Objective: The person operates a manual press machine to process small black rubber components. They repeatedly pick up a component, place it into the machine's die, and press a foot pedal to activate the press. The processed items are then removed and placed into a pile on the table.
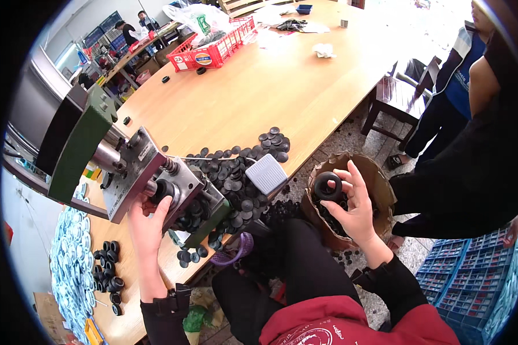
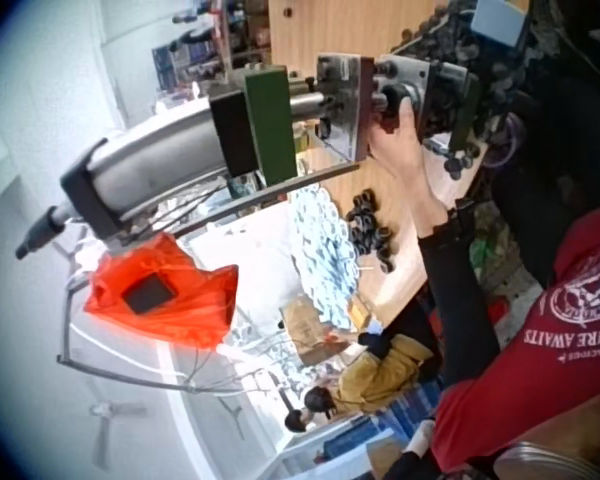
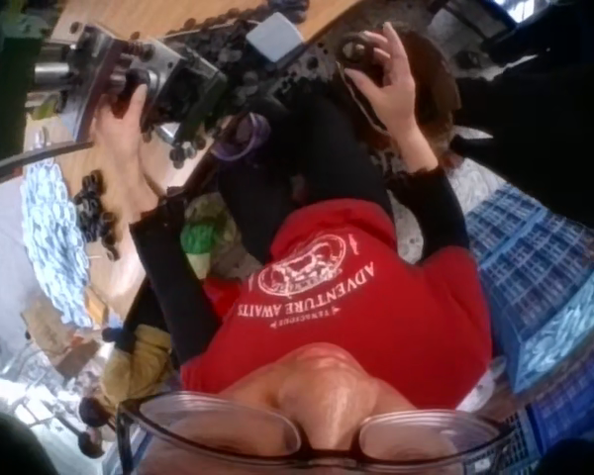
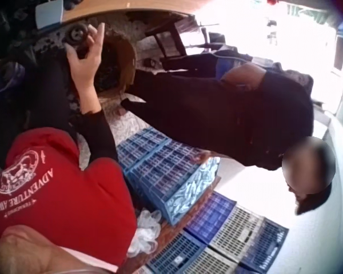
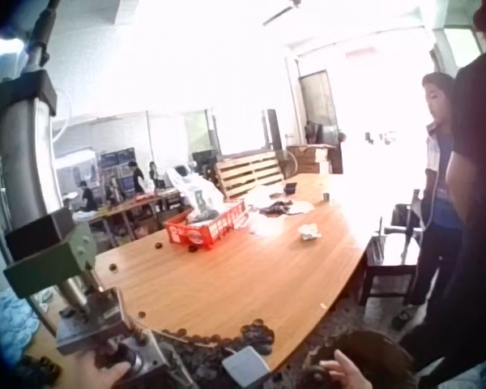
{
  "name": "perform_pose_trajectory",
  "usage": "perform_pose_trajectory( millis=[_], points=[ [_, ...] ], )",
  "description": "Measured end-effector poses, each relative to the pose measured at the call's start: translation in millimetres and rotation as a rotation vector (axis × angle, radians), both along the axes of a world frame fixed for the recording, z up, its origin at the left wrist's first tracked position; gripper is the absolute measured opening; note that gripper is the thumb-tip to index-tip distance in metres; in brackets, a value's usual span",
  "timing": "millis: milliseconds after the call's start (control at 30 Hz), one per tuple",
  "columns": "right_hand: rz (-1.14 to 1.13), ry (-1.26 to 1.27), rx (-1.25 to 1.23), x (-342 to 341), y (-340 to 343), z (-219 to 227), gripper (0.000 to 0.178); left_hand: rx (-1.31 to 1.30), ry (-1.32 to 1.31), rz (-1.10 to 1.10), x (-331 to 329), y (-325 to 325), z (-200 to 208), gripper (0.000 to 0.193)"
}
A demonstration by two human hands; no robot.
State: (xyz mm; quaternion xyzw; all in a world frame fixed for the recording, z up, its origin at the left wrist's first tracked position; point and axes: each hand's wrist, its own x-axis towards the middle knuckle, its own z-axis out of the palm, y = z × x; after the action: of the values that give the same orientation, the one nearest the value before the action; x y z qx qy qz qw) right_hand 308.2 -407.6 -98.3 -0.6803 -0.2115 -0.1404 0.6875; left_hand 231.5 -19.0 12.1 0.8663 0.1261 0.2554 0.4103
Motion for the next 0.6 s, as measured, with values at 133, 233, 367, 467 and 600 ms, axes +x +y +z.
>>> perform_pose_trajectory(
  millis=[133, 233, 367, 467, 600],
  points=[
    [-0.078, 0.074, -0.140, 2, -9, -10, 0.085, 0.031, 0.148, 0.053, 2, 1, 6, 0.037],
    [-0.158, 0.159, -0.369, 8, -33, -41, 0.084, 0.114, 0.093, 0.105, -1, 2, 2, 0.041],
    [-0.284, -0.043, -0.827, 19, -30, -62, 0.085, 0.165, 0.022, 0.141, -6, -2, -3, 0.043],
    [-0.179, -0.238, -0.840, 29, 13, -29, 0.069, 0.146, -0.023, 0.165, -5, -20, -4, 0.046],
    [-0.084, -0.438, -1.018, 43, 81, 2, 0.057, 0.365, -0.221, 0.238, -21, -21, -17, 0.051]
  ],
)
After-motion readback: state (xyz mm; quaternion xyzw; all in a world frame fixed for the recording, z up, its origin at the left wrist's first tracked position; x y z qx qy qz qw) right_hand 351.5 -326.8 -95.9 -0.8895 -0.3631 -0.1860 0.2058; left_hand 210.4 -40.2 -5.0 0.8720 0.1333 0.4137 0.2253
